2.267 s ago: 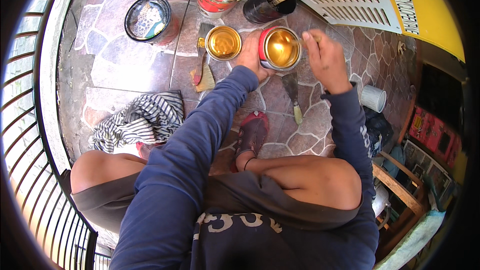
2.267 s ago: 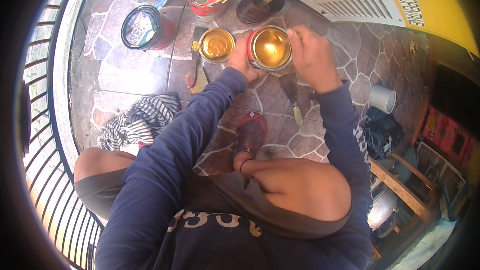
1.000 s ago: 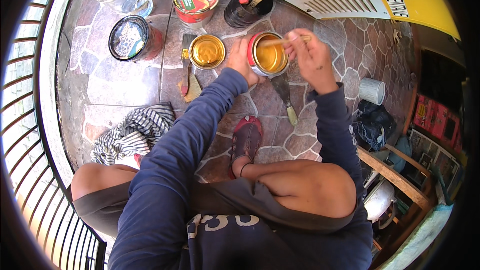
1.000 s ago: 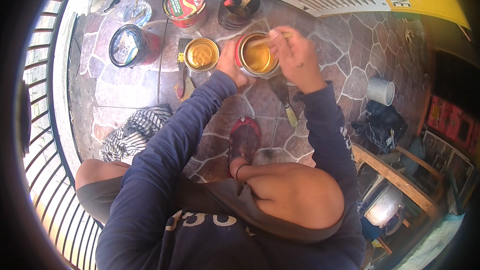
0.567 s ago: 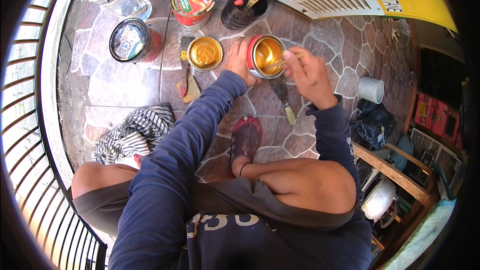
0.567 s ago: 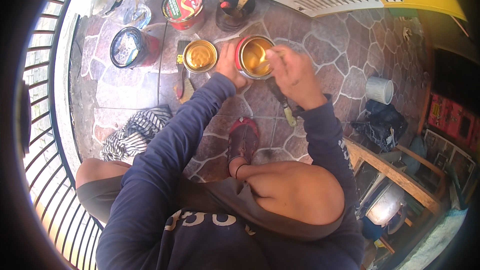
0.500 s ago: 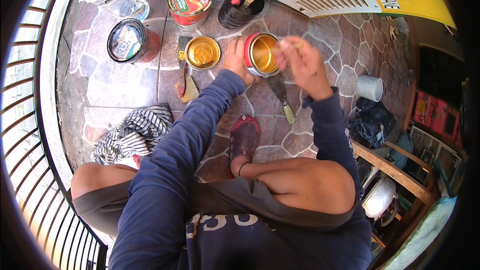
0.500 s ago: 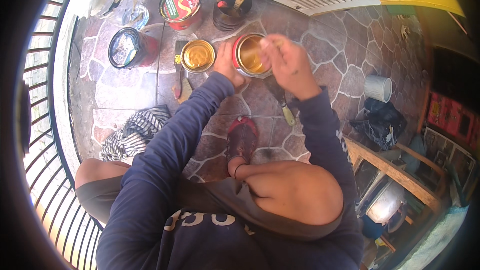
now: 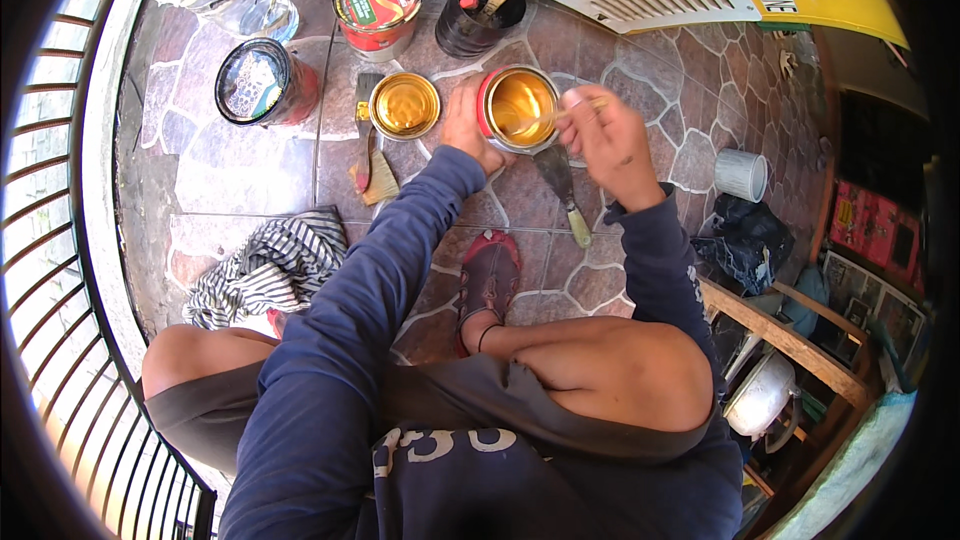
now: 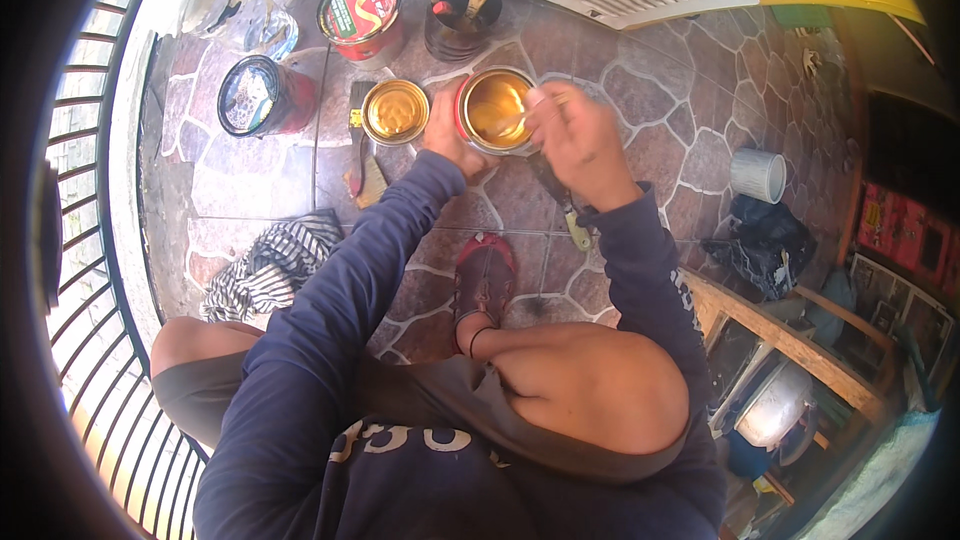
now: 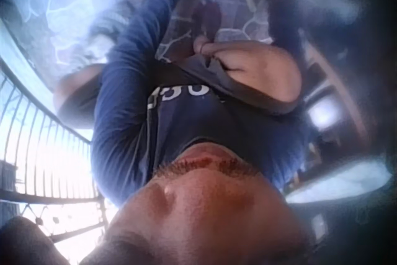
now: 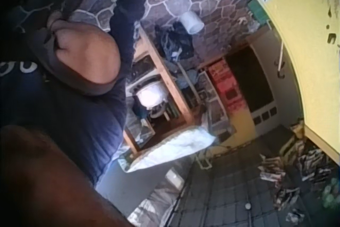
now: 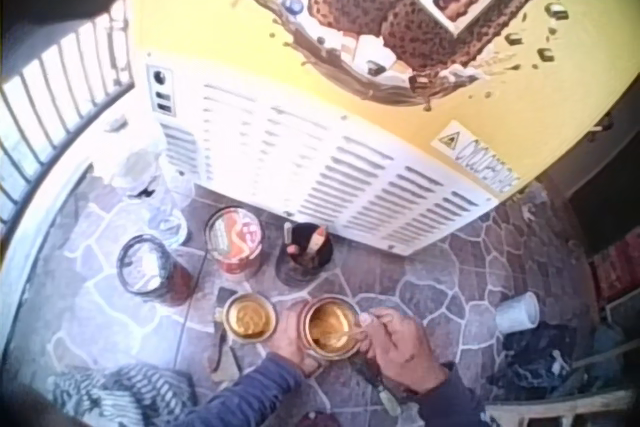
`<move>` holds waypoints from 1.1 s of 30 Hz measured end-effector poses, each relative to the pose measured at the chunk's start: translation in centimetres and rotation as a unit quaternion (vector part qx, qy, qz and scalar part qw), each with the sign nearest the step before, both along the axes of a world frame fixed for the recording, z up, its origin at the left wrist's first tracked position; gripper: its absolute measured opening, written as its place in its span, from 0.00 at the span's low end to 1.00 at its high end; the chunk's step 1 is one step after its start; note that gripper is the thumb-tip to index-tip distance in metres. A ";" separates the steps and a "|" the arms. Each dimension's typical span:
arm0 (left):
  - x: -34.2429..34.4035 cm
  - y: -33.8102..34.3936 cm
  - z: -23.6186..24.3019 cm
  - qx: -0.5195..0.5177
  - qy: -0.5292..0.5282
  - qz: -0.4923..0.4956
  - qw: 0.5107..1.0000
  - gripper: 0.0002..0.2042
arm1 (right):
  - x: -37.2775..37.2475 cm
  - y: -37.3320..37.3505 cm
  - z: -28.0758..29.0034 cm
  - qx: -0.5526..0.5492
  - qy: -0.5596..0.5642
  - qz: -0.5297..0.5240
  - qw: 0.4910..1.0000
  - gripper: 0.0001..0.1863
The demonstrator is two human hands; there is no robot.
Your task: The person sits on the floor and opens a paint can, then stirs the contents with a wooden stick. They pour a liquid from a plastic bottle into the paint and continue stirring. The person also handles a plastic bag and a cloth during the process.
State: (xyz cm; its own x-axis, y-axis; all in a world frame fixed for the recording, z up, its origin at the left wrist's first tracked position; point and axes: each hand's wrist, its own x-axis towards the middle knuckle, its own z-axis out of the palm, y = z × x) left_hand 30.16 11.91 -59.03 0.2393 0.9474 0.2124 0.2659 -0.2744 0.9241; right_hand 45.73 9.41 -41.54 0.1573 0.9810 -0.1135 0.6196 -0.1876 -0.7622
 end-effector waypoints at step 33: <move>-1.4 -4.1 1.5 -0.152 0.027 0.050 0.987 0.65 | -2.0 -4.5 9.8 0.137 0.007 -0.042 0.990 0.16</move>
